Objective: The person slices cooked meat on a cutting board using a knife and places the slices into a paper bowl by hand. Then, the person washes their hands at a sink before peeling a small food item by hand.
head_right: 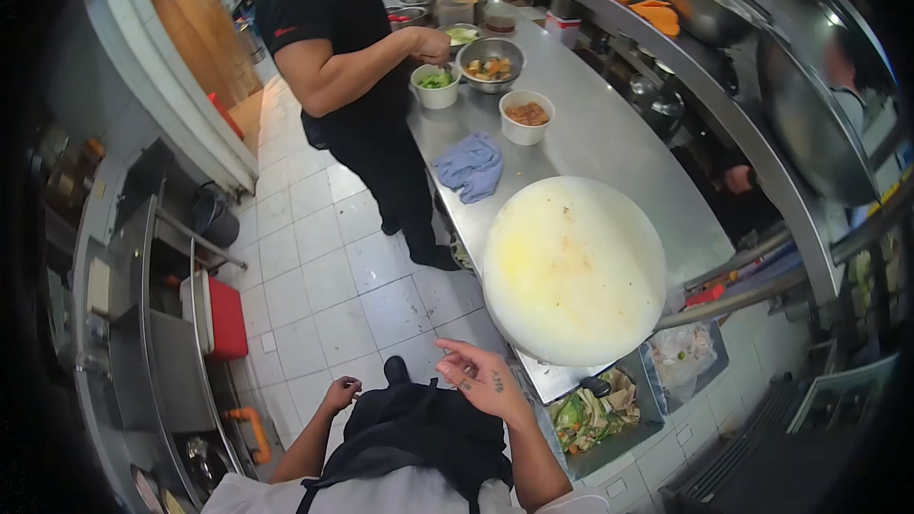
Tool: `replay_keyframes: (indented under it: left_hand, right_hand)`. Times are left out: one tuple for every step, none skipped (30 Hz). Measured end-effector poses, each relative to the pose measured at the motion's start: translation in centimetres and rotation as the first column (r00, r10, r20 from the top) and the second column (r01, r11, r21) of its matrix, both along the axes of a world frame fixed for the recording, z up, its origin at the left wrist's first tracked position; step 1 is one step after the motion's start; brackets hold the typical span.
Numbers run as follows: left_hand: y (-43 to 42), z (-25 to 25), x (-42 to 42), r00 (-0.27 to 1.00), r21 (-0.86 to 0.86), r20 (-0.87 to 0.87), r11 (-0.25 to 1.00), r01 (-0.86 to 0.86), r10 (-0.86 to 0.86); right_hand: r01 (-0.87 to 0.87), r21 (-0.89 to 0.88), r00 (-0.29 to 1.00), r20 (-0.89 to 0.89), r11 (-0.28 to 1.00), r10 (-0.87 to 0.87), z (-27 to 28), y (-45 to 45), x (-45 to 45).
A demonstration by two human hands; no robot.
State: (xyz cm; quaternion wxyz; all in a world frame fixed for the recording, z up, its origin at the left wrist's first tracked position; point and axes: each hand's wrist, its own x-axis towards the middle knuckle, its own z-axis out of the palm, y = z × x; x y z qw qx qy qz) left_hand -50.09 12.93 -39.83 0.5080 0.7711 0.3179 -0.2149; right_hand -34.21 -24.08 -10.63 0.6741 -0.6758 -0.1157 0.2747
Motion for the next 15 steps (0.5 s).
replay_keyframes:
  left_hand:
    - [-0.6, 0.6, -1.5, 1.000, 0.002, -0.008, 1.000, -0.023, 0.023]
    - [-1.2, 1.3, -2.9, 0.994, -0.007, 0.012, 0.994, -0.111, 0.111]
    - [-1.6, 1.4, -4.3, 0.980, -0.017, 0.030, 0.980, -0.196, 0.197]
    - [-1.8, 1.5, -5.8, 0.977, -0.016, 0.022, 0.977, -0.214, 0.214]
    - [-1.8, 1.7, -7.0, 0.974, -0.003, 0.007, 0.974, -0.225, 0.225]
    - [-1.8, 1.8, -8.2, 0.972, 0.008, -0.005, 0.972, -0.233, 0.233]
    - [-1.6, 1.6, -9.3, 0.970, 0.004, 0.001, 0.970, -0.243, 0.243]
    - [-1.3, 1.4, -10.2, 0.956, -0.014, -0.033, 0.956, -0.291, 0.291]
    - [-0.9, 1.1, -11.2, 0.940, -0.032, -0.068, 0.941, -0.337, 0.335]
    - [-0.2, 0.9, -12.2, 0.933, -0.030, -0.069, 0.934, -0.356, 0.353]
    - [0.7, 0.6, -13.1, 0.933, -0.038, -0.059, 0.933, -0.359, 0.356]
    - [1.7, 0.2, -14.1, 0.922, -0.035, -0.063, 0.922, -0.385, 0.383]
    - [2.7, 0.1, -15.0, 0.911, -0.032, -0.069, 0.911, -0.410, 0.407]
    - [3.8, -0.1, -16.1, 0.909, -0.031, -0.079, 0.910, -0.413, 0.410]
    - [4.9, -0.2, -17.1, 0.908, -0.034, -0.072, 0.908, -0.417, 0.414]
  right_hand:
    - [-0.023, 0.002, 1.000, -0.008, 1.000, 0.023, -0.5, 0.5, 0.1]
    - [-0.097, -0.023, 0.995, 0.026, 0.995, 0.098, -0.9, 1.0, 0.1]
    - [-0.167, -0.050, 0.984, 0.057, 0.985, 0.170, -0.9, 1.5, 0.0]
    - [-0.210, -0.062, 0.973, 0.080, 0.976, 0.215, -0.6, 2.0, -0.3]
    - [-0.226, -0.063, 0.970, 0.077, 0.972, 0.231, -0.1, 2.5, -0.7]
    - [-0.249, -0.071, 0.963, 0.090, 0.966, 0.255, 0.5, 2.9, -1.3]
    - [-0.267, -0.082, 0.956, 0.107, 0.960, 0.275, 0.9, 3.3, -1.7]
    - [-0.273, -0.088, 0.952, 0.116, 0.958, 0.282, 1.0, 3.6, -2.2]
    - [-0.276, -0.097, 0.951, 0.113, 0.956, 0.287, 1.1, 4.0, -2.9]
    - [-0.279, -0.105, 0.951, 0.110, 0.954, 0.290, 1.1, 4.4, -3.7]
    - [-0.281, -0.112, 0.948, 0.120, 0.953, 0.294, 1.1, 5.1, -4.5]
    - [-0.274, -0.084, 0.954, 0.105, 0.958, 0.282, 0.9, 5.9, -5.3]
    - [-0.265, -0.056, 0.959, 0.086, 0.963, 0.269, 0.9, 6.9, -6.2]
    - [-0.266, -0.060, 0.958, 0.095, 0.962, 0.271, 1.1, 8.3, -7.1]
    - [-0.288, -0.039, 0.949, 0.120, 0.957, 0.290, 1.4, 10.3, -8.0]
